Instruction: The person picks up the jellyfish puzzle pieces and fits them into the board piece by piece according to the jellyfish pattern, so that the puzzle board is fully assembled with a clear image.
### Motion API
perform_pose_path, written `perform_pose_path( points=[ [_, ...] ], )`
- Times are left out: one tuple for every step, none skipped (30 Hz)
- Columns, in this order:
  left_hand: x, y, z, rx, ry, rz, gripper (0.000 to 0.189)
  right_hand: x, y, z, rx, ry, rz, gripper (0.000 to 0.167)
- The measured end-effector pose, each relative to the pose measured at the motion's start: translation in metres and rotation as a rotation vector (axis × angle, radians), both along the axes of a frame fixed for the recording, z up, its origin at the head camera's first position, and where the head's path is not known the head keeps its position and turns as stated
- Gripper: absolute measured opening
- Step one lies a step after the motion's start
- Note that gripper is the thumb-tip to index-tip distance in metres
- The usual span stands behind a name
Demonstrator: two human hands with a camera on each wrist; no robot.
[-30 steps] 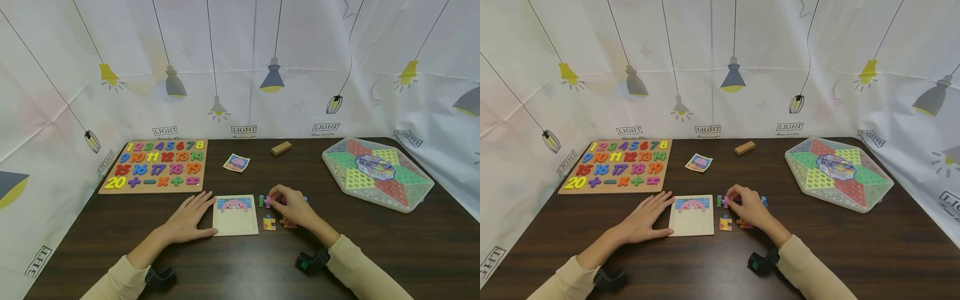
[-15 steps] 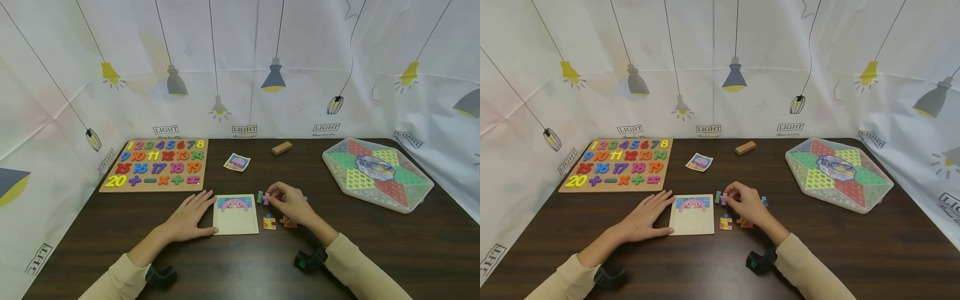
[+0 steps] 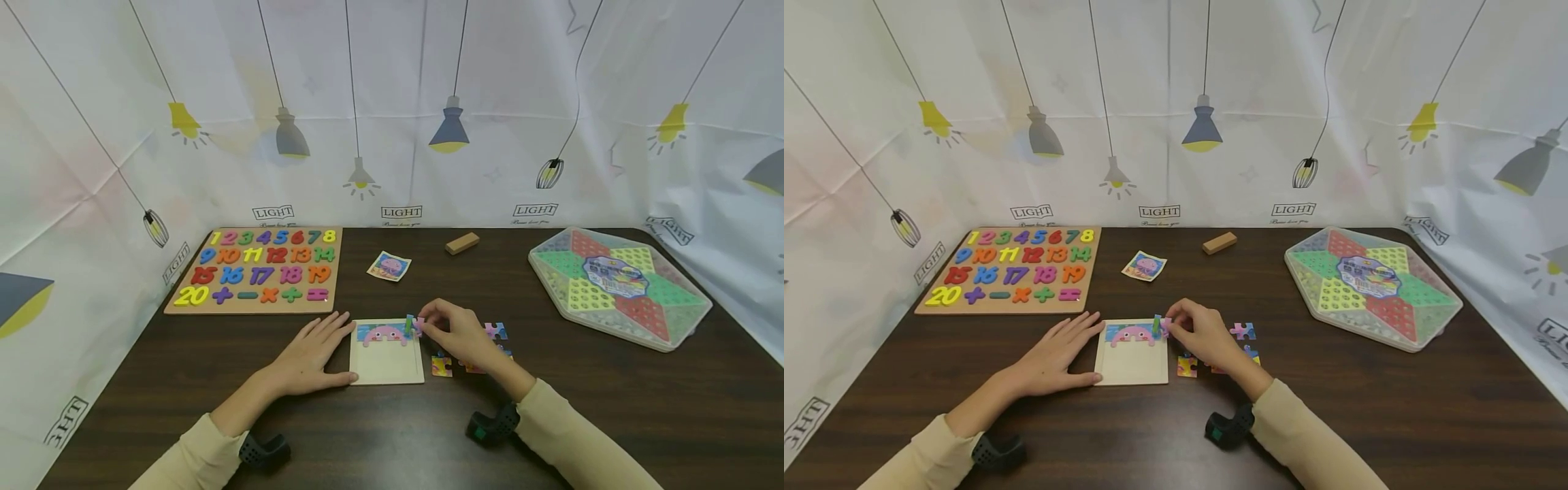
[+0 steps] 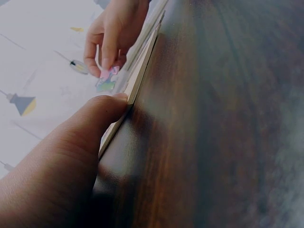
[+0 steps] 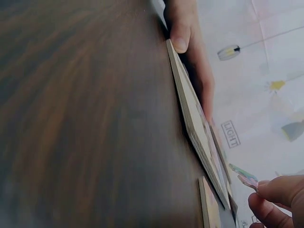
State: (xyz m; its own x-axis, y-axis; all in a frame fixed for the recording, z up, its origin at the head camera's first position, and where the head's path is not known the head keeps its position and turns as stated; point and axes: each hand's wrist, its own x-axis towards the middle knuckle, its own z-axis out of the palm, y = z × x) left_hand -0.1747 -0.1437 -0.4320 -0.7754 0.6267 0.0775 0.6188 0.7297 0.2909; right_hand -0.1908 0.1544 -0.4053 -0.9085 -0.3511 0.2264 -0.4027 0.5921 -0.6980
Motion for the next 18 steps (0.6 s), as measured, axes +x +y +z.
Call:
perform_pose_path(
  points=[
    [0.0, 0.0, 0.0, 0.002, 0.001, 0.0, 0.091, 0.0, -0.001, 0.0, -0.003, 0.0, 0.009, 0.012],
    [0.0, 0.0, 0.0, 0.003, 0.001, 0.0, 0.091, 0.0, -0.003, -0.001, -0.008, -0.003, 0.016, 0.012],
    [0.0, 0.0, 0.0, 0.004, 0.001, 0.0, 0.091, -0.001, -0.005, -0.001, -0.009, -0.002, 0.025, 0.012],
    [0.0, 0.0, 0.0, 0.003, 0.001, 0.001, 0.091, -0.001, -0.006, -0.002, -0.012, -0.003, 0.034, 0.012],
    [0.0, 0.0, 0.0, 0.002, 0.001, 0.001, 0.091, -0.001, -0.008, -0.002, -0.016, -0.001, 0.046, 0.012],
    [-0.001, 0.0, 0.0, 0.001, 0.0, 0.002, 0.091, -0.001, -0.01, -0.003, -0.018, 0.001, 0.057, 0.012],
    [-0.001, 0.0, -0.001, 0.001, -0.001, 0.003, 0.091, -0.001, -0.012, -0.004, -0.02, 0.0, 0.068, 0.012],
    [-0.001, 0.0, -0.001, -0.001, -0.002, 0.004, 0.091, -0.001, -0.014, -0.004, -0.024, -0.002, 0.078, 0.012],
    [-0.001, 0.0, -0.001, -0.001, -0.002, 0.005, 0.091, -0.001, -0.016, -0.005, -0.026, -0.003, 0.087, 0.012],
    [-0.001, 0.0, -0.001, -0.002, -0.002, 0.006, 0.091, 0.0, -0.019, -0.005, -0.028, -0.001, 0.101, 0.012],
    [-0.001, 0.0, -0.001, -0.003, -0.003, 0.006, 0.091, 0.0, -0.021, -0.006, -0.027, 0.005, 0.111, 0.013],
    [-0.001, 0.0, -0.001, -0.003, -0.003, 0.007, 0.091, 0.0, -0.023, -0.006, -0.027, 0.005, 0.118, 0.013],
    [-0.001, 0.0, -0.001, -0.003, -0.002, 0.007, 0.091, 0.0, -0.026, -0.007, -0.027, 0.007, 0.125, 0.013],
    [-0.001, 0.0, -0.001, -0.004, -0.002, 0.007, 0.091, 0.0, -0.028, -0.008, -0.028, 0.008, 0.132, 0.013],
    [-0.001, 0.0, -0.001, -0.003, -0.001, 0.007, 0.091, 0.0, -0.03, -0.008, -0.028, 0.011, 0.138, 0.013],
    [-0.001, 0.0, -0.001, -0.003, -0.001, 0.007, 0.091, 0.0, -0.032, -0.009, -0.03, 0.016, 0.145, 0.013],
    [-0.001, 0.0, -0.001, -0.002, 0.0, 0.006, 0.091, 0.0, -0.034, -0.009, -0.032, 0.014, 0.145, 0.013],
    [-0.001, 0.0, -0.001, 0.0, 0.001, 0.007, 0.091, 0.0, -0.036, -0.01, -0.036, 0.011, 0.148, 0.012]
  ],
)
